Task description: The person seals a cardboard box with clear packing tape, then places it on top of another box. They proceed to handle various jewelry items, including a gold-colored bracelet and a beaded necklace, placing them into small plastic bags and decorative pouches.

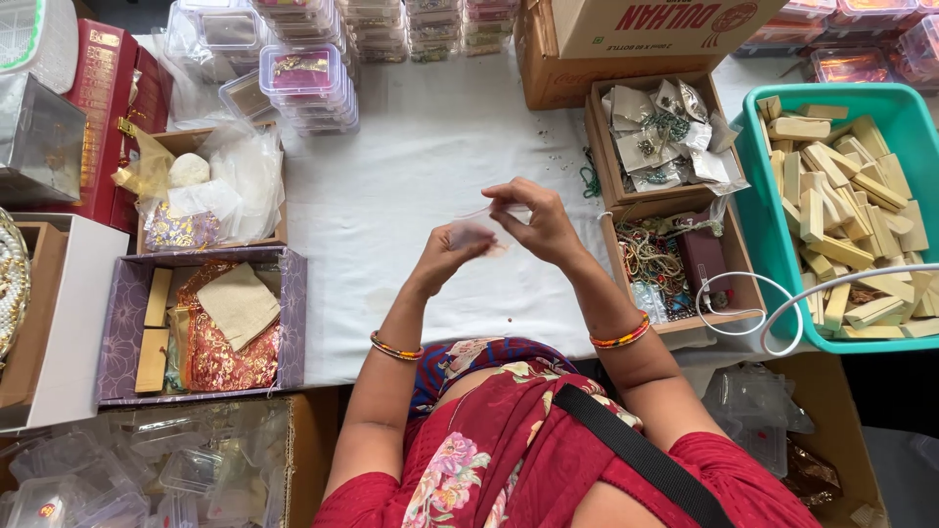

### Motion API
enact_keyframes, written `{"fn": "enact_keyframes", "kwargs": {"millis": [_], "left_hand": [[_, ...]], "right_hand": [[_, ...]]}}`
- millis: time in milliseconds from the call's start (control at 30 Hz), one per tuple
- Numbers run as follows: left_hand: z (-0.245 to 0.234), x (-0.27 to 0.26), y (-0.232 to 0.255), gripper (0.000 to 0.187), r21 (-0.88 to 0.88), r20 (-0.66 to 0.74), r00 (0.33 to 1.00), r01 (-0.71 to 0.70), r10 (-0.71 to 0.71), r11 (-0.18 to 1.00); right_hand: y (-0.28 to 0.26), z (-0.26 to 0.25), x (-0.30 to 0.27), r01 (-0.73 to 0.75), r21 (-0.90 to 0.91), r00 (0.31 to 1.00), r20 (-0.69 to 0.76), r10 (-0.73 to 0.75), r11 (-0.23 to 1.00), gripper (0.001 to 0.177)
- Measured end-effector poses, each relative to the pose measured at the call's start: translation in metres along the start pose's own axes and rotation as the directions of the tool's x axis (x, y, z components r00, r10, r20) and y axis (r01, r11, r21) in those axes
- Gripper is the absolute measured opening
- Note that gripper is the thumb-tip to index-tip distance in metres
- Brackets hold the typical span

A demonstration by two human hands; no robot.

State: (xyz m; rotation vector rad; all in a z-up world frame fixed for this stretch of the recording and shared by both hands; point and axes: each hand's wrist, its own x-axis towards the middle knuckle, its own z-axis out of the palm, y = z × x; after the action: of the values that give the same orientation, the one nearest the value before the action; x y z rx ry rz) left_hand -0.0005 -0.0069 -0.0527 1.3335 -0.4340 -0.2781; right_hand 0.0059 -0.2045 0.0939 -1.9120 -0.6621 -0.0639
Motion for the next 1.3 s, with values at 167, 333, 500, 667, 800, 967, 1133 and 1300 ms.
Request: {"fn": "enact_keyframes", "kwargs": {"millis": [167,333,500,667,800,967,1133,1300], "left_hand": [[0.013,0.015,0.005,0.024,-0.385,-0.284,0.892,0.23,-0.352,0.894],[0.009,0.017,0.019,0.04,-0.706,-0.28,0.856,0.123,-0.435,0.698],[0.005,0.007,0.032,0.038,-0.784,-0.251,0.812,0.149,-0.527,0.603],[-0.008,-0.021,0.045,0.048,-0.449,-0.082,0.89,0.368,-0.448,0.814],[-0.09,-0.073,0.025,0.062,0.342,-0.471,0.84,0.455,-0.269,0.822],[-0.169,-0.187,0.061,0.072,0.06,-0.998,0.056,0.952,0.024,0.301],[-0.206,-0.271,0.022,0.079,0.094,-0.996,0.094,0.989,0.005,0.113],[-0.215,-0.275,0.002,0.035,0.064,-0.988,0.038,0.982,0.149,0.179]], "right_hand": [[0.03,0.015,-0.013,0.13,-0.492,0.988,-0.008,-0.154,0.861,0.022],[0.004,0.031,-0.026,0.251,-0.542,0.966,0.088,-0.242,0.802,0.025],[0.014,0.036,-0.032,0.311,-0.58,0.946,0.116,-0.302,0.753,0.034],[0.061,0.033,-0.035,-0.087,-0.25,0.995,-0.073,0.071,0.964,0.028],[0.13,0.029,-0.057,-0.288,0.147,0.952,-0.065,0.3,0.946,0.03],[0.238,0.04,-0.119,-0.787,0.335,0.567,0.065,0.821,0.517,0.037],[0.231,0.044,-0.134,-0.738,0.495,0.553,0.056,0.831,0.458,0.031],[0.244,0.049,-0.142,-0.707,0.506,0.586,0.029,0.81,0.493,0.031]]}}
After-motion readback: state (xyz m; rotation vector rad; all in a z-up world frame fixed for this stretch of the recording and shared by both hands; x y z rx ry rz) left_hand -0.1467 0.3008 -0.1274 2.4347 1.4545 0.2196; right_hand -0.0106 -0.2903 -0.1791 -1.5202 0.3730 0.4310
